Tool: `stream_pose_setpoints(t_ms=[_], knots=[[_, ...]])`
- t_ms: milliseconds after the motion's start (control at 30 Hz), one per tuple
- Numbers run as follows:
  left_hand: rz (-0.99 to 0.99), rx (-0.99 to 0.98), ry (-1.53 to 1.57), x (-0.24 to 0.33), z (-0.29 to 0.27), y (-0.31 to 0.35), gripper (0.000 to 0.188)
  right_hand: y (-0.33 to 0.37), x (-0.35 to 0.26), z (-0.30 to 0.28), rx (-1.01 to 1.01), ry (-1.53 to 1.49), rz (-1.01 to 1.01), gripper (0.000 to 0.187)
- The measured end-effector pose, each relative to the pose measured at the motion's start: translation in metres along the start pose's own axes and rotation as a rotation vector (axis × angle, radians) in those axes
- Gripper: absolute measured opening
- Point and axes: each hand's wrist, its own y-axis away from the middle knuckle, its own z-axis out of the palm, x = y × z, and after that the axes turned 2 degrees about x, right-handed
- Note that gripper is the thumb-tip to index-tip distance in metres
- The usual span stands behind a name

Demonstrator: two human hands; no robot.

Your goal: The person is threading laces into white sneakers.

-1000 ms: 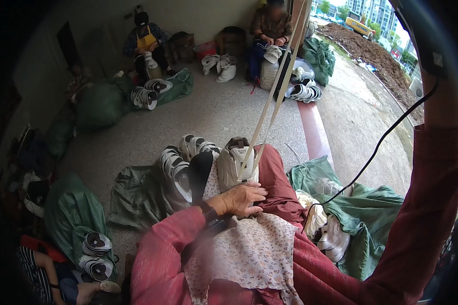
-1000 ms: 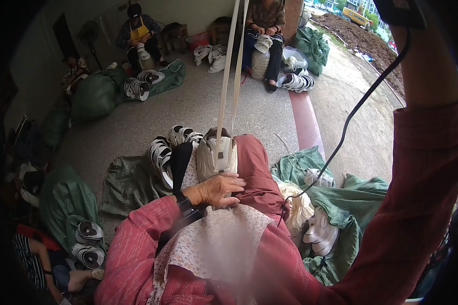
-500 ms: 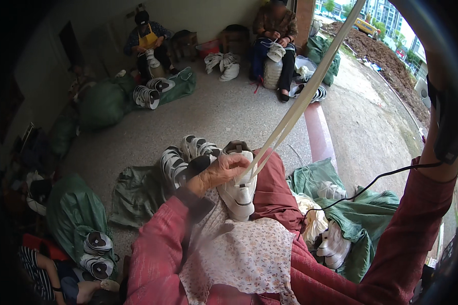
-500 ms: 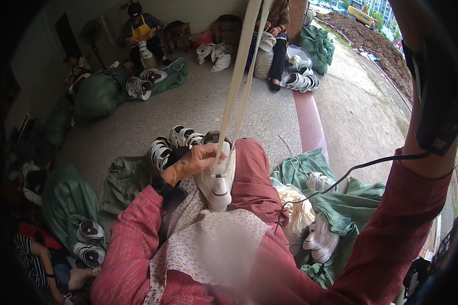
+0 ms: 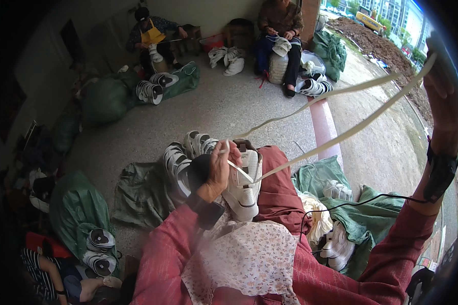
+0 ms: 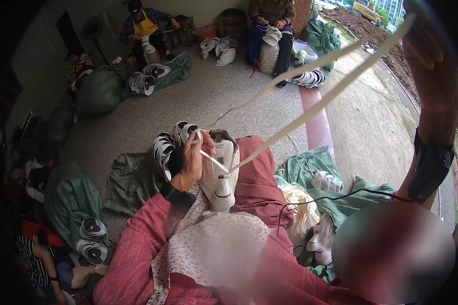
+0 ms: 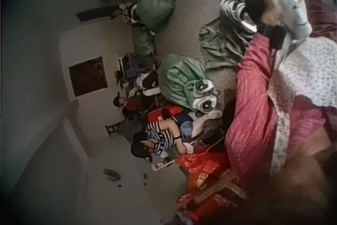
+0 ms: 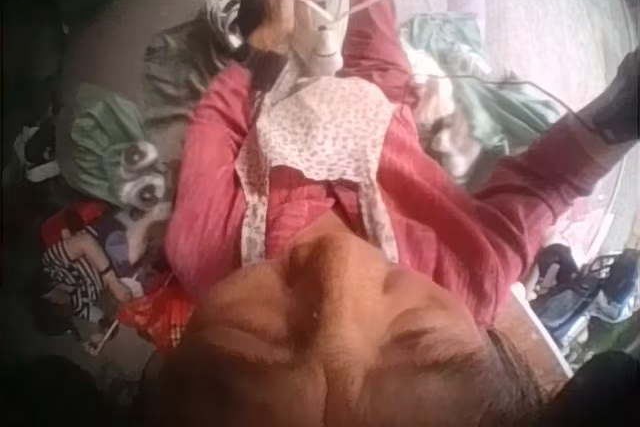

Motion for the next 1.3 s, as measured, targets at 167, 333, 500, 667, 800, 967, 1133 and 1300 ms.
stream_pose_setpoints(t_ms=[167, 333, 500, 667, 800, 967, 1133, 1300], knots=[[-0.16, 0.139, 0.44, 0.024, -0.134, 0.005, 0.024, 0.097, 0.084, -0.151, 0.582, -0.316, 0.084, 0.029], [-0.27, 0.273, 0.47, 0.032, -0.245, 0.035, 0.023, 0.249, 0.148, -0.331, 1.212, -0.431, 0.2, 0.024], [-0.57, 0.438, -0.635, 0.085, -0.262, 0.102, 0.032, 0.271, 0.321, -0.21, 1.128, -0.164, 0.532, 0.023], [0.081, -0.082, -1.832, 0.096, -0.181, 0.083, 0.023, 0.211, 0.344, 0.004, 0.539, 0.199, 0.733, 0.02], [0.519, -0.447, -1.21, 0.081, -0.051, 0.039, 0.013, 0.217, 0.381, 0.082, 0.111, 0.466, 0.647, 0.017], [0.631, -0.681, -1.117, 0.031, -0.007, 0.005, 0.017, 0.228, 0.39, 0.119, -0.133, 0.595, 0.55, 0.014], [0.491, -0.685, -1.085, 0.018, -0.003, -0.007, 0.019, 0.225, 0.393, 0.116, -0.155, 0.518, 0.72, 0.015], [0.401, -0.663, -1.064, 0.013, -0.002, -0.009, 0.016, 0.217, 0.398, 0.118, -0.077, 0.294, 0.845, 0.018]])
